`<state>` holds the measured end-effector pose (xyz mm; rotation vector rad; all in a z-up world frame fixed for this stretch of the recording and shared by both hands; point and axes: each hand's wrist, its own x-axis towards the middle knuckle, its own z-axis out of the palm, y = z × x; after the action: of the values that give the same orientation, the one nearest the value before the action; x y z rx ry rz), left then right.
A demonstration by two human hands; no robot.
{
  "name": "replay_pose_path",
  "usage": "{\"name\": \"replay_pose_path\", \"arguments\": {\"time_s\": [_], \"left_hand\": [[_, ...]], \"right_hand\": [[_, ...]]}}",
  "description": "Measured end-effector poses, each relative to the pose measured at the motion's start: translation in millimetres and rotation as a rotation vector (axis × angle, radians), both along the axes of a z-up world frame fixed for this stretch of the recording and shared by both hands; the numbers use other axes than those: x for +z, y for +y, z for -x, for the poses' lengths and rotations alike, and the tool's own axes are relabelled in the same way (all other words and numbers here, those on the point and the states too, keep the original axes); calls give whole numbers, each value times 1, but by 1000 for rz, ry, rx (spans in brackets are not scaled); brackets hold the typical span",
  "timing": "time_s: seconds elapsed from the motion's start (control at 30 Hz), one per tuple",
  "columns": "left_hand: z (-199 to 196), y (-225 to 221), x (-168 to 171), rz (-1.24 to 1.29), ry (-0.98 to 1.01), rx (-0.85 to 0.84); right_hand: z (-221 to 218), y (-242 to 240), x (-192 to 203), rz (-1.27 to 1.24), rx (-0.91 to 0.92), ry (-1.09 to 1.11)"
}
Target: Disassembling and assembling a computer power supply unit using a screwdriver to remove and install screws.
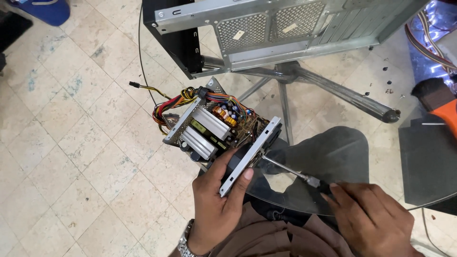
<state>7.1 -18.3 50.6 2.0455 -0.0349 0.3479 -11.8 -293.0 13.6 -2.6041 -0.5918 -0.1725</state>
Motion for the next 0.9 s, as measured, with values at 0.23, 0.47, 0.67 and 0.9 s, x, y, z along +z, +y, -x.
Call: {"name": "replay_pose_path", "arguments": {"time_s": [0.23,0.47,0.67,0.9], "left_hand": [[1,-1,-3,1,6,-4],[0,0,-3,-16,-33,-30],[0,1,-1,6,4,-12],[0,2,-4,-9,-26,-47]], "right_hand": [[-11,9,18,-421,-378,615],[-16,8,8,-633,-612,991],[3,1,-5,-98,-13,-30],[1,16,16,-342,-271,359]]}}
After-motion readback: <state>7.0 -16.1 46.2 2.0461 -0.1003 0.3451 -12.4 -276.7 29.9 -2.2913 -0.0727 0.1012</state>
